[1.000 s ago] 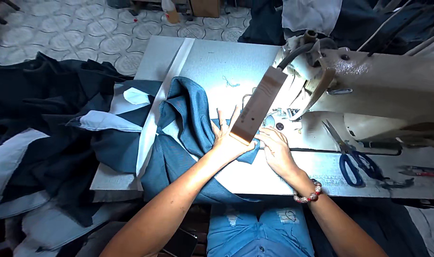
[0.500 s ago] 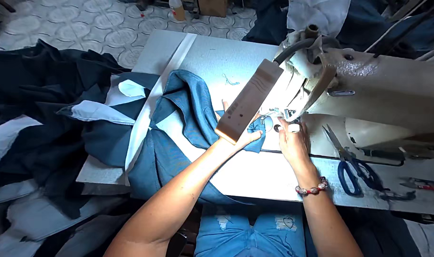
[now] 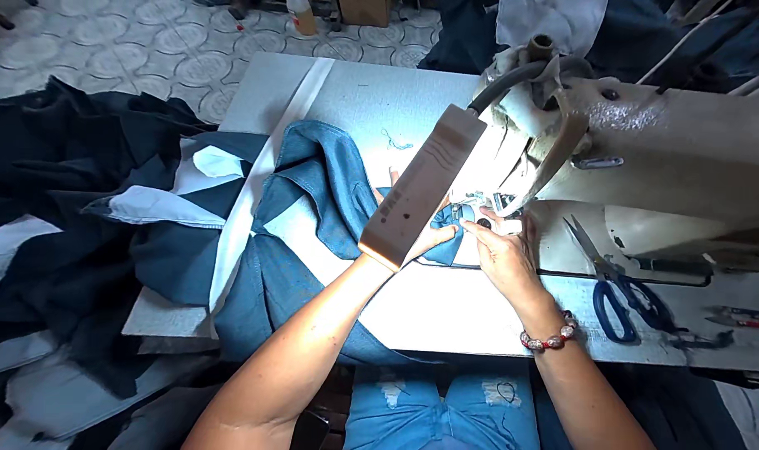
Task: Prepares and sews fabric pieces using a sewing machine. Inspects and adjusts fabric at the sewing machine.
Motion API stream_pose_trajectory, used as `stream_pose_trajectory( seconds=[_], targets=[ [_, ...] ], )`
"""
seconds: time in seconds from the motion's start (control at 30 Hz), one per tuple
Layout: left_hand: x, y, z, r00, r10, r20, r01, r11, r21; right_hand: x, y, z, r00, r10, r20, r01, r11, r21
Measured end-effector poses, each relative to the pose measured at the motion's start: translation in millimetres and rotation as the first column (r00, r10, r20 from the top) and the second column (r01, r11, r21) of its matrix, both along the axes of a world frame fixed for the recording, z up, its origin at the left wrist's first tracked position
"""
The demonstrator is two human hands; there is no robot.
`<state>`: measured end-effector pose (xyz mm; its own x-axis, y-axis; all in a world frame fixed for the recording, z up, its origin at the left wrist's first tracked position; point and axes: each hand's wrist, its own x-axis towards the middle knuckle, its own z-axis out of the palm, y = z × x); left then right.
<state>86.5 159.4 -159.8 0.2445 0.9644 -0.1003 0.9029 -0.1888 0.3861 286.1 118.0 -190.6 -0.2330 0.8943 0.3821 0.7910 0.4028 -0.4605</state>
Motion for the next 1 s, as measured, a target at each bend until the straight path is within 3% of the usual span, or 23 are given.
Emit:
stream_pose_trajectory(
  seconds=[0.07, 0.27, 0.43, 0.6, 0.73, 0.83, 0.93, 1.0],
  targets=[
    [-1.5, -0.4, -5.8, 1.000, 0.003, 0.006, -0.003, 0.999, 0.046, 1.7, 0.4, -0.1, 1.000, 0.009, 0.001, -0.009, 1.000, -0.014],
    [1.3, 1.8, -2.5, 0.999, 0.033, 0.001, -0.033, 0.999, -0.009, 0.9, 0.7, -0.2, 1.000, -0.006, 0.016, 0.006, 1.000, -0.009],
    [-0.8, -7.4, 3.2, 1.000, 0.010, 0.023, -0.012, 0.997, 0.078, -1.0, -0.3, 0.7, 0.998, -0.033, 0.062, 0.032, 0.999, 0.016],
    [0.3, 1.9, 5.0, 0.999, -0.015, 0.043, 0.013, 0.999, 0.041, 2.4, 0.0, -0.3, 0.998, -0.024, -0.060, 0.025, 1.000, 0.013],
    [-29.1, -28.3, 8.8, 0.970, -0.189, 0.150, 0.115, 0.908, 0.403, 7.3, -11.0, 2.3, 0.987, 0.068, -0.147, -0.070, 0.998, -0.010],
    [-74.3, -55.3, 22.4, 0.979, -0.193, 0.071, 0.135, 0.861, 0.491, 0.8, -31.0, 3.9, 0.992, 0.116, -0.054, -0.119, 0.991, -0.066],
    [-115.6, -68.7, 21.9, 0.989, -0.143, -0.042, 0.149, 0.922, 0.356, -16.4, -39.4, 7.6, 0.997, 0.063, -0.040, -0.068, 0.987, -0.149],
    [-124.4, -73.2, 18.8, 0.995, -0.102, -0.005, 0.100, 0.968, 0.232, -33.5, -38.8, 13.9, 0.993, -0.029, -0.112, 0.003, 0.974, -0.226]
  ],
)
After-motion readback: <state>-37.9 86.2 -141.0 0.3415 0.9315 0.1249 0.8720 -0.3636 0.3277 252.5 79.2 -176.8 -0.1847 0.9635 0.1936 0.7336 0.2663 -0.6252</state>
